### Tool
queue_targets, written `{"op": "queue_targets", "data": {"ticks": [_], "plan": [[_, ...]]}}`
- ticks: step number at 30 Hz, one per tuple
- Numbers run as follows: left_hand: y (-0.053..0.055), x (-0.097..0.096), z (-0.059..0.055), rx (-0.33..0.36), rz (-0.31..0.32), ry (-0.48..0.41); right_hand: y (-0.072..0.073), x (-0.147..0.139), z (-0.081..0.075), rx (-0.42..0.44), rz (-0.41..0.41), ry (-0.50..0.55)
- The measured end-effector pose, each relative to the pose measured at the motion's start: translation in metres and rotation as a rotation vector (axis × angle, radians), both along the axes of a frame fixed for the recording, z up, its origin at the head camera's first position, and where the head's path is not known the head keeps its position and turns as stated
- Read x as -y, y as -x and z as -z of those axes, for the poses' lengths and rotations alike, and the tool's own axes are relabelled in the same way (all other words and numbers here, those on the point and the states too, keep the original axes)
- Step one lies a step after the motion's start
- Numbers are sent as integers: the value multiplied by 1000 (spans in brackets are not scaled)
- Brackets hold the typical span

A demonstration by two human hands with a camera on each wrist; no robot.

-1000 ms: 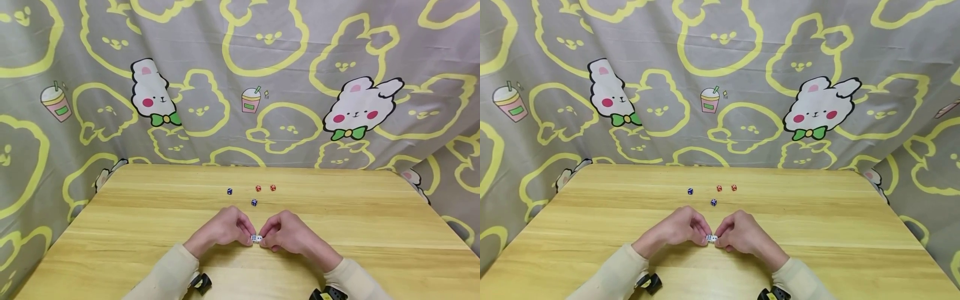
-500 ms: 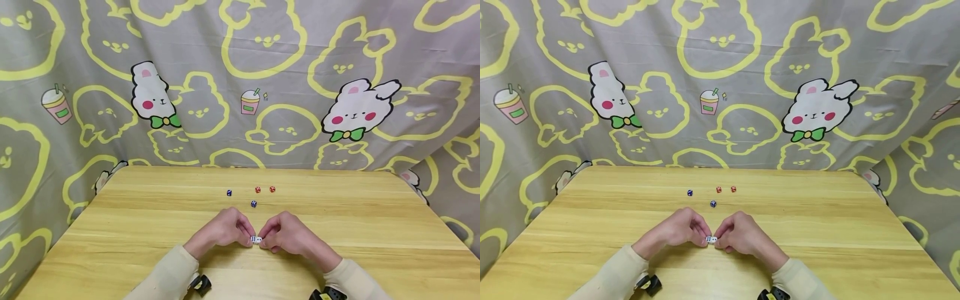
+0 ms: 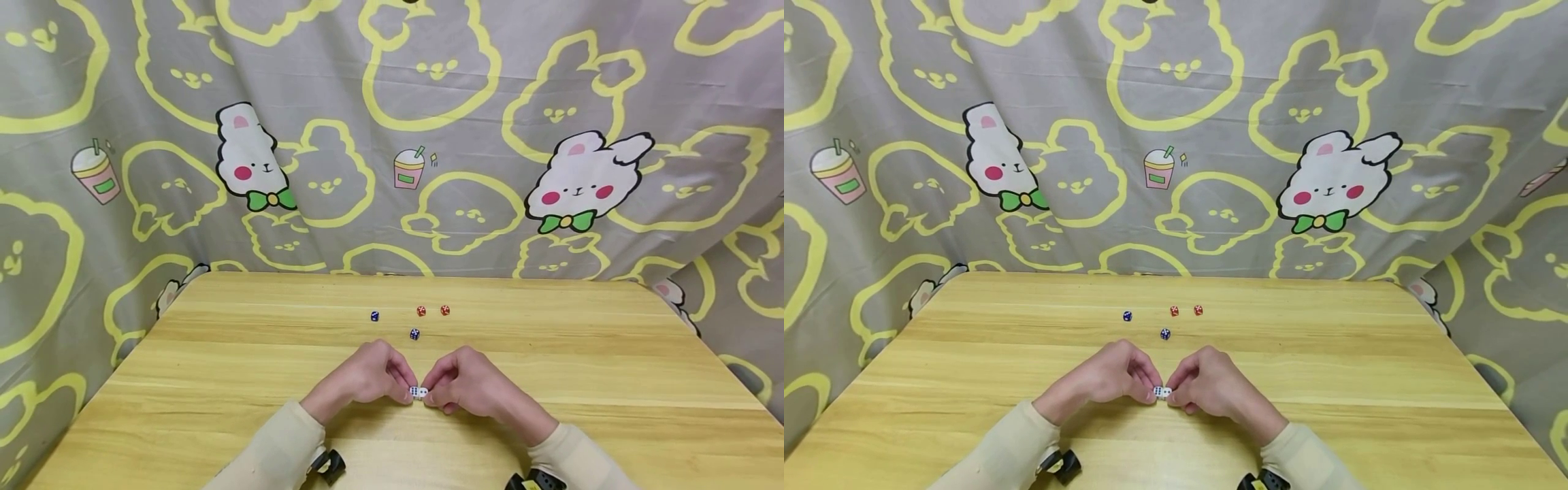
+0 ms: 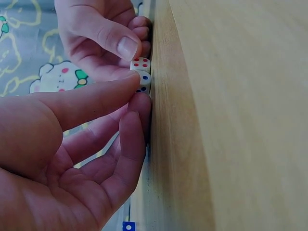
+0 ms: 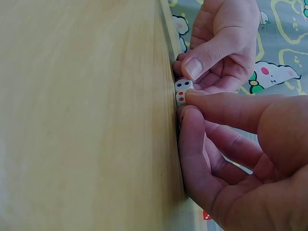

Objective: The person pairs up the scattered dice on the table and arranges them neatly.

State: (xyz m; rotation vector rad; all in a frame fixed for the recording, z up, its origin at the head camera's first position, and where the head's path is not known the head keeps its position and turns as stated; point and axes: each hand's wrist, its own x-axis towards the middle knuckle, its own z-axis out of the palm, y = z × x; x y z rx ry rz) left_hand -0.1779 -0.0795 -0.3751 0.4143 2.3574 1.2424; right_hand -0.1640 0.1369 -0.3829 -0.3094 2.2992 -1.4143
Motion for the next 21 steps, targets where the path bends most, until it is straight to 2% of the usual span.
{"op": "queue_targets", "data": {"ticks": [21], "plan": [[0, 1, 0, -5, -2, 4, 0, 0, 1, 6, -2, 5]]}}
